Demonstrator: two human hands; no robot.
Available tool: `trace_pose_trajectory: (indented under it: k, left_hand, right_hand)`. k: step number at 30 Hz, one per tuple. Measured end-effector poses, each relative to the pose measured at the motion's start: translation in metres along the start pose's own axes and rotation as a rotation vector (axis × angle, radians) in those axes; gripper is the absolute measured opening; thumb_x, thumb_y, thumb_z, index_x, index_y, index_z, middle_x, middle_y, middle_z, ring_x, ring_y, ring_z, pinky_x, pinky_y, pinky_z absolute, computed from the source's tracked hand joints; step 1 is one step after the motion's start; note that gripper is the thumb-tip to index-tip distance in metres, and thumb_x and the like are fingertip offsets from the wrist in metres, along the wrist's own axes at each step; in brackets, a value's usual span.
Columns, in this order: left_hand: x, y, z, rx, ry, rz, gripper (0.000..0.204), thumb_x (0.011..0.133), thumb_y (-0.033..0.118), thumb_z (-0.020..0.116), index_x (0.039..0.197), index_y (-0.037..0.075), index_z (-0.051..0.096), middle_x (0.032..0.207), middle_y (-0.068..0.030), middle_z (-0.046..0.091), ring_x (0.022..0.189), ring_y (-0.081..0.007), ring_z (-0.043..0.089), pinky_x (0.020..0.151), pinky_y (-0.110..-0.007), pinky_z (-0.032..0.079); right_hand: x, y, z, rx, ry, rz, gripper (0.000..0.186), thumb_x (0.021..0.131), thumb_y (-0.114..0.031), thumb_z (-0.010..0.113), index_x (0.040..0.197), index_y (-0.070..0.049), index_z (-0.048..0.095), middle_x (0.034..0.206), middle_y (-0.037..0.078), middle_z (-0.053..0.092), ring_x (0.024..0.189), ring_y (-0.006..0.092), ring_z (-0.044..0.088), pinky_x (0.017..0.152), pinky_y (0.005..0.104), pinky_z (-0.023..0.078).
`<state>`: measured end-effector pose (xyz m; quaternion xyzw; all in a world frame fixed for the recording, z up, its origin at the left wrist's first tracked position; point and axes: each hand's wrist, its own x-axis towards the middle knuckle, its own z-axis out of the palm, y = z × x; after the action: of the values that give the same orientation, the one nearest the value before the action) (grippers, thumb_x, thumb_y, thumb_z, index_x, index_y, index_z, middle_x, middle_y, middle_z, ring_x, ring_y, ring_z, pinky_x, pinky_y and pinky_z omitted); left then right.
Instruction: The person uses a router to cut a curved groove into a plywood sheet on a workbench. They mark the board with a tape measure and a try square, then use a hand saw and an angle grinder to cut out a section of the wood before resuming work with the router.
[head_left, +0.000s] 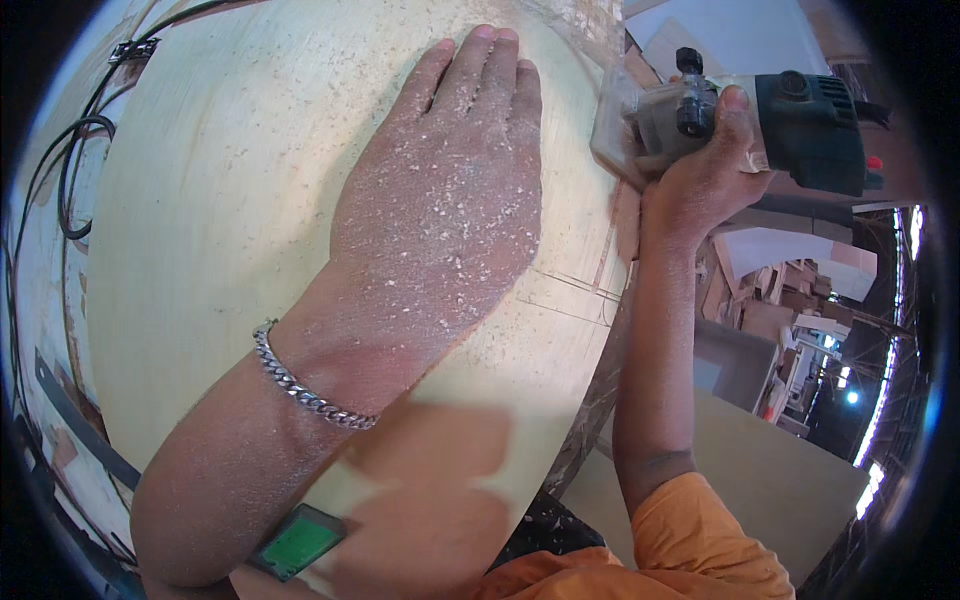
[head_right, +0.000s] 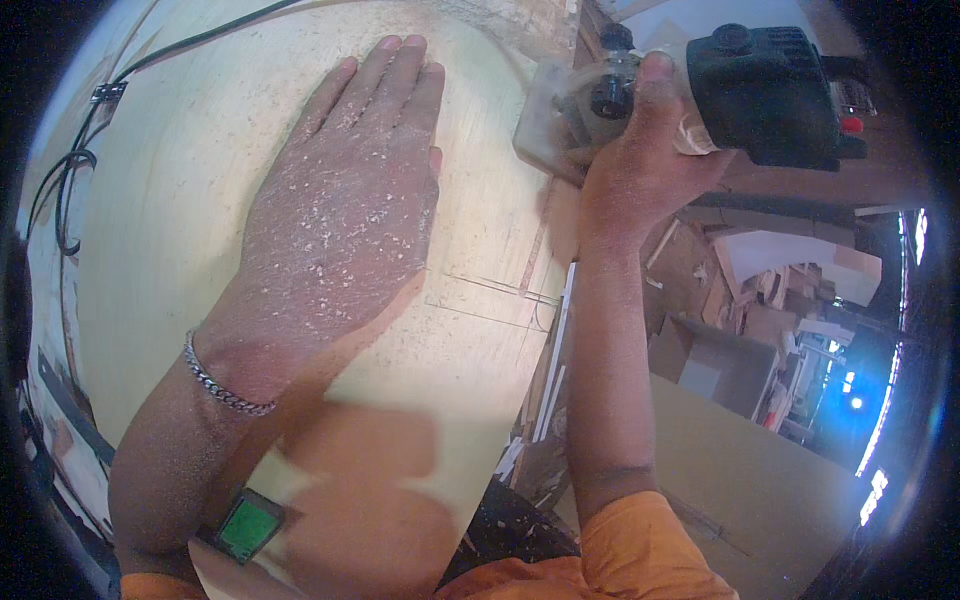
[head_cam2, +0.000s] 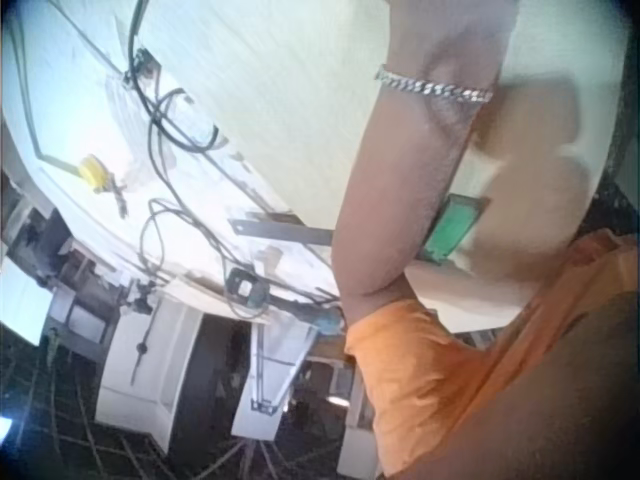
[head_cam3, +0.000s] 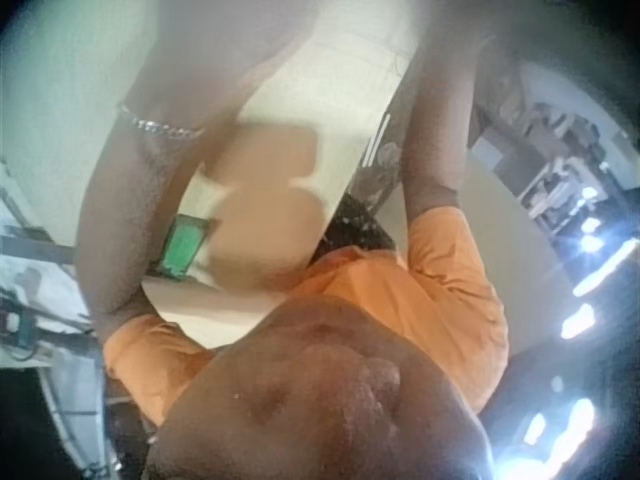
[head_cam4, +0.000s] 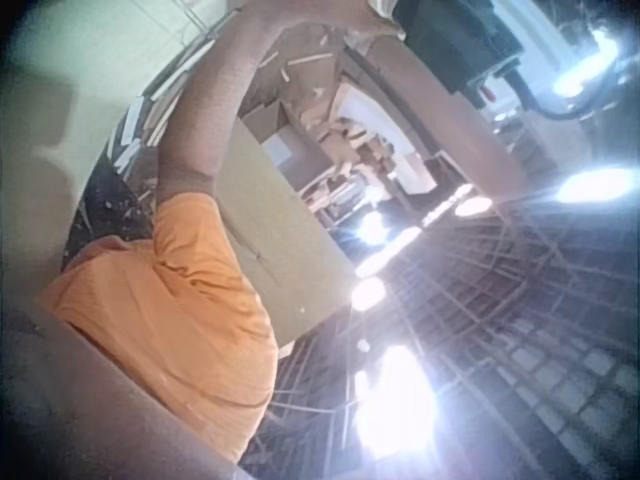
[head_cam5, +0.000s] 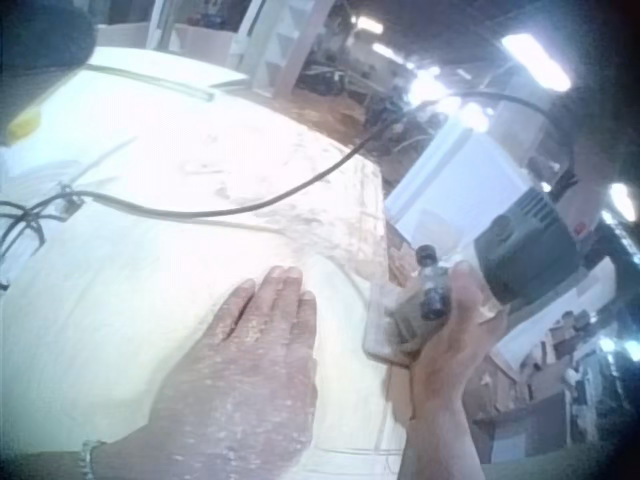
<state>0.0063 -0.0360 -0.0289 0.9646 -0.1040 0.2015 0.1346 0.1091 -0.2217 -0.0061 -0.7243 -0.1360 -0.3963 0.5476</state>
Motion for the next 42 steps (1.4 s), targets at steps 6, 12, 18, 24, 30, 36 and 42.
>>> trace_pose_trajectory:
  k: [6, 12, 18, 24, 30, 36, 42]
  left_hand:
    - [-0.001, 0.0, 0.001, 0.019, 0.029, -0.003, 0.05, 0.097, 0.017, 0.052, 0.139, -0.01, 0.053, 0.146, -0.0245, 0.054, 0.145, -0.0302, 0.045, 0.125, -0.041, 0.026]
    - [-0.002, 0.0, -0.001, 0.037, 0.017, 0.001, 0.051, 0.098, 0.02, 0.051, 0.141, -0.009, 0.053, 0.148, -0.0243, 0.053, 0.145, -0.0301, 0.044, 0.125, -0.04, 0.025]
    - [-0.001, -0.001, 0.001, -0.009, 0.031, 0.007, 0.051, 0.098, 0.021, 0.052, 0.141, -0.008, 0.053, 0.147, -0.0239, 0.054, 0.144, -0.0298, 0.045, 0.125, -0.04, 0.026]
    - [-0.001, 0.0, -0.002, 0.024, 0.021, 0.016, 0.05, 0.1, 0.022, 0.051, 0.14, -0.009, 0.054, 0.146, -0.0243, 0.055, 0.144, -0.0301, 0.046, 0.125, -0.041, 0.026]
    - [-0.002, -0.001, 0.001, -0.026, 0.03, 0.015, 0.05, 0.099, 0.021, 0.051, 0.139, -0.01, 0.054, 0.146, -0.0246, 0.055, 0.144, -0.0307, 0.045, 0.125, -0.041, 0.026]
    - [0.0, -0.001, 0.0, 0.031, 0.005, 0.023, 0.051, 0.098, 0.02, 0.052, 0.14, -0.01, 0.053, 0.146, -0.0245, 0.055, 0.144, -0.0315, 0.045, 0.125, -0.042, 0.026]
    - [-0.001, 0.0, -0.001, -0.003, -0.007, 0.012, 0.052, 0.098, 0.02, 0.051, 0.141, -0.01, 0.052, 0.147, -0.0245, 0.053, 0.145, -0.0314, 0.043, 0.126, -0.042, 0.025]
  right_hand:
    - [0.005, 0.002, 0.004, 0.056, -0.003, 0.016, 0.034, 0.09, -0.02, 0.071, 0.114, 0.0, 0.058, 0.102, 0.008, 0.064, 0.084, 0.0168, 0.067, 0.075, 0.0329, 0.06]
    - [0.007, 0.005, 0.006, 0.079, -0.023, 0.022, 0.033, 0.091, -0.021, 0.072, 0.112, 0.0, 0.058, 0.1, 0.007, 0.063, 0.085, 0.0155, 0.067, 0.076, 0.0327, 0.06]
    - [0.013, 0.011, 0.008, 0.069, -0.024, -0.016, 0.034, 0.09, -0.023, 0.074, 0.111, -0.001, 0.058, 0.099, 0.006, 0.063, 0.086, 0.0151, 0.066, 0.078, 0.032, 0.06]
    - [0.016, 0.013, 0.01, 0.078, -0.01, -0.027, 0.033, 0.089, -0.022, 0.076, 0.11, -0.002, 0.059, 0.101, 0.007, 0.064, 0.09, 0.0143, 0.065, 0.082, 0.0316, 0.058]
    - [0.017, 0.015, 0.014, 0.095, 0.004, -0.05, 0.034, 0.088, -0.02, 0.077, 0.111, -0.001, 0.061, 0.103, 0.007, 0.064, 0.093, 0.0141, 0.064, 0.084, 0.0309, 0.056]
    - [0.021, 0.018, 0.013, 0.08, -0.018, -0.004, 0.041, 0.089, -0.023, 0.077, 0.116, 0.001, 0.059, 0.105, 0.009, 0.066, 0.096, 0.018, 0.064, 0.089, 0.0337, 0.052]
    - [0.024, 0.025, 0.011, 0.055, -0.017, 0.0, 0.047, 0.088, -0.027, 0.079, 0.117, 0.002, 0.058, 0.105, 0.01, 0.067, 0.097, 0.0198, 0.065, 0.094, 0.0346, 0.048]
